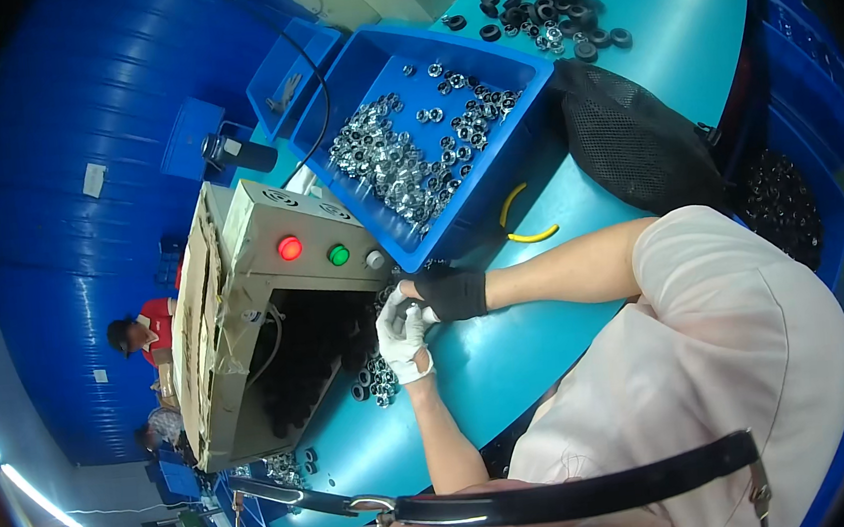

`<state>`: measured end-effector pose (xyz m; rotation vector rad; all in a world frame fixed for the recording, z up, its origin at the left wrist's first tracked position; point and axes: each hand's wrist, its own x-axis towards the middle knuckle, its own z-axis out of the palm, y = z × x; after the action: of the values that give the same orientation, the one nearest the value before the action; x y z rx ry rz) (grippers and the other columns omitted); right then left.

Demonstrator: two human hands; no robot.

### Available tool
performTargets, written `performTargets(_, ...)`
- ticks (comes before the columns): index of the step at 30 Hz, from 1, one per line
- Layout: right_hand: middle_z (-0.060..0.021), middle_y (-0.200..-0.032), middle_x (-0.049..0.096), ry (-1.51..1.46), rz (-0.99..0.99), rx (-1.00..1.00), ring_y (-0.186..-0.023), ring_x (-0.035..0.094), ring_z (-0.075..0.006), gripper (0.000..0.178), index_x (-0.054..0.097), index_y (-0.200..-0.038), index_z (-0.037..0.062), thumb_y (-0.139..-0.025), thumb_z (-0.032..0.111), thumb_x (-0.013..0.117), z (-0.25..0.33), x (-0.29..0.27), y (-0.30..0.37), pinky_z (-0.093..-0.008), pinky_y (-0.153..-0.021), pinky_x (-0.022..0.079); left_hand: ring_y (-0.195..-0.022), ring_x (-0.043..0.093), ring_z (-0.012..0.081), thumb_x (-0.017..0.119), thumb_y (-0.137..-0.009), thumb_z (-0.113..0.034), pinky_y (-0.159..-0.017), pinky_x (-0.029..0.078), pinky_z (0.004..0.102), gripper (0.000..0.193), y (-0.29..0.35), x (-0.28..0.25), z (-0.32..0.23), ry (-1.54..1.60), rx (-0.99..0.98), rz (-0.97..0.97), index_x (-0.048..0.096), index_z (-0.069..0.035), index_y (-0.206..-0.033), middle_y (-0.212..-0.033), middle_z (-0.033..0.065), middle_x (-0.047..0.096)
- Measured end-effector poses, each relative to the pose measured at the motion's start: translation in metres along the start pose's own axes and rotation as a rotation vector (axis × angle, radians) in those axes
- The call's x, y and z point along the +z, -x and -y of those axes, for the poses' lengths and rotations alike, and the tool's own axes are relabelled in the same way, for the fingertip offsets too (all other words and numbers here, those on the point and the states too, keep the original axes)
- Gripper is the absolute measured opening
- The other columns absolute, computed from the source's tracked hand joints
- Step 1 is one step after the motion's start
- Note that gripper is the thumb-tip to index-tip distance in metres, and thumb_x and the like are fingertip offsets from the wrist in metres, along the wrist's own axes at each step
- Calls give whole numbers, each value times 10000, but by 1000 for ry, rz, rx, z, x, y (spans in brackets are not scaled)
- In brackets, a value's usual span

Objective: The worker is assembling small mechanical parts, combining metal bearings and plastic components at a factory workstation.

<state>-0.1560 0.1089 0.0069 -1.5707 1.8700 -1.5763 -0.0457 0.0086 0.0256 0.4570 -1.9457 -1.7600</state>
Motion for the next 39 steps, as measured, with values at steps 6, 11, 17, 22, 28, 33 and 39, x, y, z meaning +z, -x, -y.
performTargets(6, -164, -743, 537, 27, -5, 50, -712, 557, -327, 281, 481, -866, 9, -645, 42, 652, 0, -3, 1, -404, -625, 430, -850, 600, 163, 611, -843, -36, -775, 486, 275, 240, -1, -4, 18, -142, 146, 27, 537, 58, -1052, -948, 132, 624)
performTargets(11, -159, -759, 538, -32, 58, 101, -725, 558, -310, 282, 477, -877, 13, -665, 73, 653, -5, -2, 0, -389, -636, 431, -823, 589, 144, 616, -847, -52, -767, 471, 270, 180, 4, 2, 3, -267, 174, -39, 576, 53, -987, -922, 113, 637)
performTargets(17, -144, -890, 590, -276, 105, 74, -840, 581, -228, 354, 505, -958, 1, -768, 241, 683, -16, 4, -1, -340, -729, 451, -800, 596, 155, 557, -896, -112, -730, 486, 260, 226, -2, -17, 10, -53, 15, 32, 570, 63, -1038, -953, 121, 626)
performTargets(22, -78, -737, 584, -379, 52, 202, -692, 555, -148, 281, 561, -866, 26, -766, 257, 686, -16, 3, -1, -294, -627, 444, -791, 614, 194, 435, -957, -246, -659, 525, 287, 357, -1, -16, 23, -27, -29, 1, 559, 73, -1057, -937, 134, 625)
performTargets(28, -58, -726, 567, -532, 28, 331, -650, 534, -128, 221, 557, -816, 31, -775, 223, 658, -15, 11, -9, -281, -565, 431, -672, 625, 187, 396, -965, -193, -570, 542, 282, 329, 1, -13, 29, -165, -19, -40, 545, 76, -1079, -927, 145, 629)
performTargets(33, -81, -874, 576, -556, -14, 253, -829, 553, -150, 239, 562, -970, 34, -832, 226, 593, -20, 13, -11, -277, -744, 439, -737, 631, 191, 417, -955, -160, -614, 549, 281, 321, -3, 6, 3, 47, -14, -94, 513, 86, -1138, -1026, 163, 604)
performTargets(39, -109, -971, 600, -520, 64, 281, -920, 562, -179, 246, 568, -1011, 21, -837, 194, 587, -10, 5, -11, -292, -828, 429, -663, 596, 142, 456, -943, -145, -589, 513, 252, 277, -2, -12, 27, 65, -59, -104, 536, 71, -1098, -890, 112, 608)
